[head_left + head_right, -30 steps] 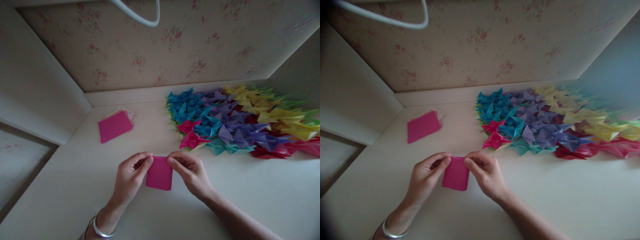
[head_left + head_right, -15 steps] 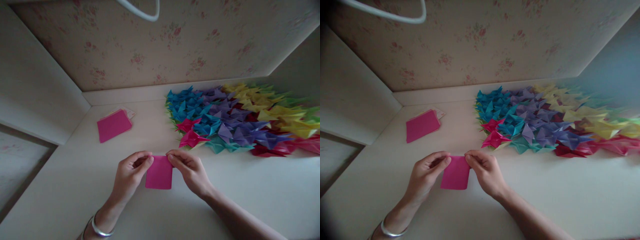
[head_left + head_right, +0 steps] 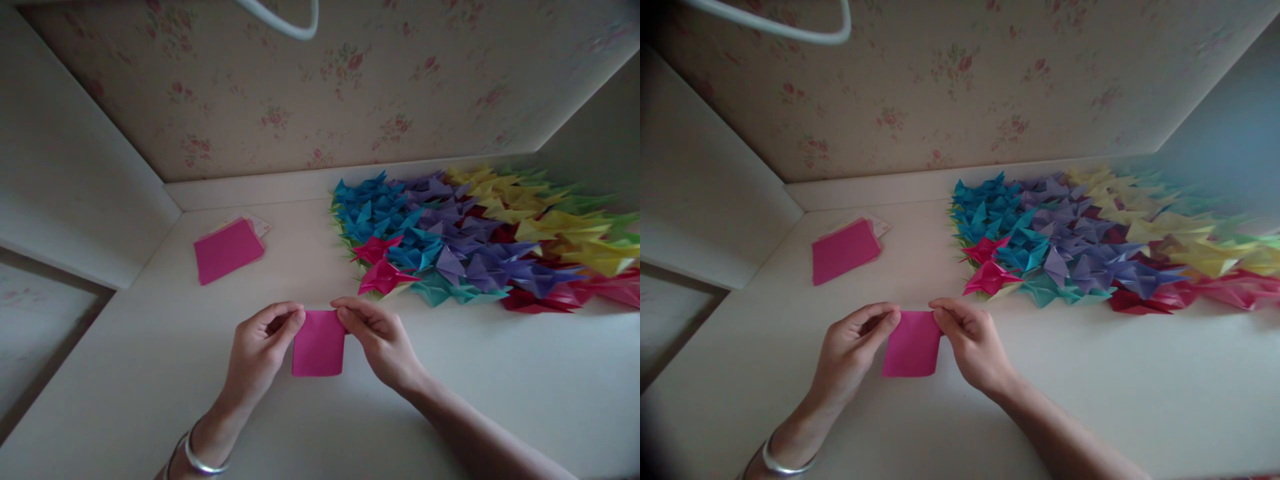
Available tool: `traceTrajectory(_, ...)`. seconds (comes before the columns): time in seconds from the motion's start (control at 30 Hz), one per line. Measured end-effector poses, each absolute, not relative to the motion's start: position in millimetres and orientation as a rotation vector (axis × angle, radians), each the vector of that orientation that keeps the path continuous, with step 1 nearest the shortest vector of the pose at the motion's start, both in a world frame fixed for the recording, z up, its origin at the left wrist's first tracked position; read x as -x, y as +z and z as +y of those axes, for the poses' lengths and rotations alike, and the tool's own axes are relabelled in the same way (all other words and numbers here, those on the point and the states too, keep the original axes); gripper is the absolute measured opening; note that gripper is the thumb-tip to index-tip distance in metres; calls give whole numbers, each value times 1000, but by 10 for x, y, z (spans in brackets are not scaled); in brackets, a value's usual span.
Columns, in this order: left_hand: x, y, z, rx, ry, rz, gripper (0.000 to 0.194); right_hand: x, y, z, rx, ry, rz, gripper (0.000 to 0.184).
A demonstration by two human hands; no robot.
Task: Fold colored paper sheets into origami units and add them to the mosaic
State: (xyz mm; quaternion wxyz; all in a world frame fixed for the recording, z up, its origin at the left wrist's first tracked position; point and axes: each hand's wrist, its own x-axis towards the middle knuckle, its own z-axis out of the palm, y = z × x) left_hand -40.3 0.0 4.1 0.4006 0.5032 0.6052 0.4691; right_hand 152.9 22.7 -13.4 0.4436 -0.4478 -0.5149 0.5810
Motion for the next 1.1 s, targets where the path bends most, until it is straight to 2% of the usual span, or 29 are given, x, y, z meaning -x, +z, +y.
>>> traceTrajectory(0.4,391,65,21,-1260,959,1433,28,-1523,-125,250,1156,1348,-1372,25)
traceTrajectory(0.6,396,84,0,-1381,1036,1540,24,-1496,-89,243,1101,1538,-1319,29)
traceTrajectory(0.83,362,111,-13,-1475,1045,1584,21,-1518,-49,246,1157,1418,-1474,36)
traceTrajectory(1.1,351,123,-16,-1530,1061,1583,18,-1514,-63,251,1173,1458,-1438,37)
